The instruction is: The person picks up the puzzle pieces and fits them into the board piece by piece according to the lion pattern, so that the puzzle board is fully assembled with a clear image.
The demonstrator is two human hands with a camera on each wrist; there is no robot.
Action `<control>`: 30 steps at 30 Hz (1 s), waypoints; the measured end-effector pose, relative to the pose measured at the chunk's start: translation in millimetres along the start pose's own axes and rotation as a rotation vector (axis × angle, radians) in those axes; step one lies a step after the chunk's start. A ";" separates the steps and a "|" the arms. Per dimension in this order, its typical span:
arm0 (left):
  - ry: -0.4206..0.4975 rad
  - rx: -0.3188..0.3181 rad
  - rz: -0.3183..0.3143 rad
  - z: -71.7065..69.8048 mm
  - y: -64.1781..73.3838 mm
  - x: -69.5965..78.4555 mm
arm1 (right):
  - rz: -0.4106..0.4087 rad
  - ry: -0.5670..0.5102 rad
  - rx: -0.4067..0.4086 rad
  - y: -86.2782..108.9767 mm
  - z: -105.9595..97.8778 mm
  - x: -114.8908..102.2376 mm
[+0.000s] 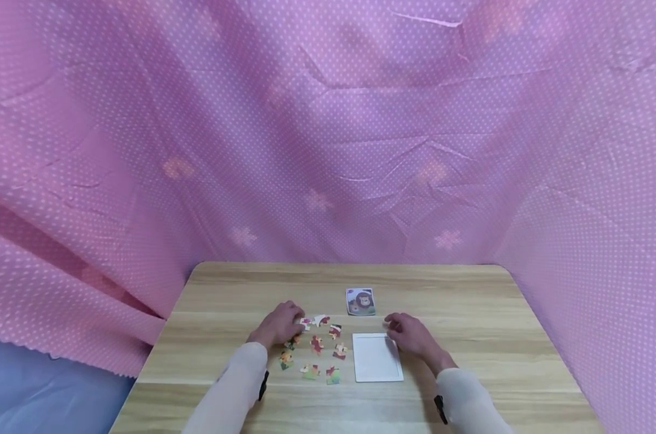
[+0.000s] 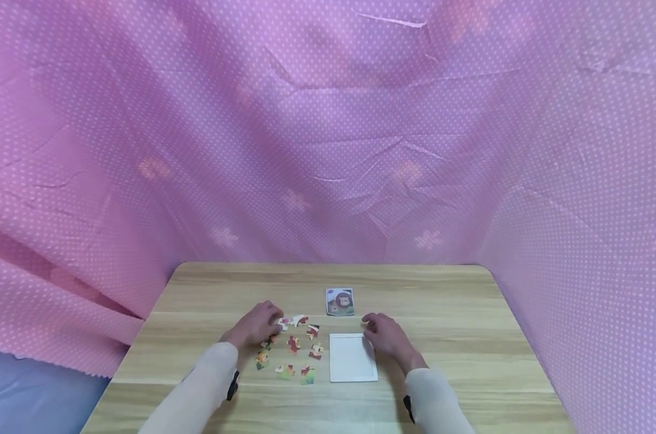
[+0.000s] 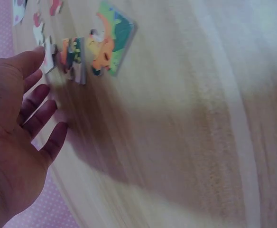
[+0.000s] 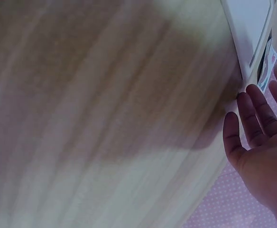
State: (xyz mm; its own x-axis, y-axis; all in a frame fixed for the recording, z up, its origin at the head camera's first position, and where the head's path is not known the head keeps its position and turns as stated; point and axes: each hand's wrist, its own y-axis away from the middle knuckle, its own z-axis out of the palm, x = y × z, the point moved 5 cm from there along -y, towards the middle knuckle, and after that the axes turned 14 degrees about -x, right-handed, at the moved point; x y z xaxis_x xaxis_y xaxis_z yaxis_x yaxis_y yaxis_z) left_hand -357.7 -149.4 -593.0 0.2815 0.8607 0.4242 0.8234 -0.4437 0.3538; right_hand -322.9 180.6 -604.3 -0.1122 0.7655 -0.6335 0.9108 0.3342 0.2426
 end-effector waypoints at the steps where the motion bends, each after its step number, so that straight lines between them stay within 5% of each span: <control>1: -0.005 0.006 -0.004 1.0 0.0 -0.1 | -0.006 0.002 0.003 1.0 0.2 0.5; 16: -0.015 0.071 -0.023 9.2 -2.7 -4.3 | 0.000 -0.001 0.008 15.3 3.6 8.3; 30: 0.005 0.100 -0.044 14.9 -3.1 -7.3 | -0.086 0.139 0.046 31.5 10.0 14.9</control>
State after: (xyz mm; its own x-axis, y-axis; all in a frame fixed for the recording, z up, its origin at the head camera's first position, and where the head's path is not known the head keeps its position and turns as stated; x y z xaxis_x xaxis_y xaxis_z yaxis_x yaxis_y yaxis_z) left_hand -355.0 -150.6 -609.6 0.2421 0.8772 0.4145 0.8798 -0.3787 0.2874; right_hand -291.9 197.0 -613.4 -0.2416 0.8050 -0.5419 0.9124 0.3785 0.1555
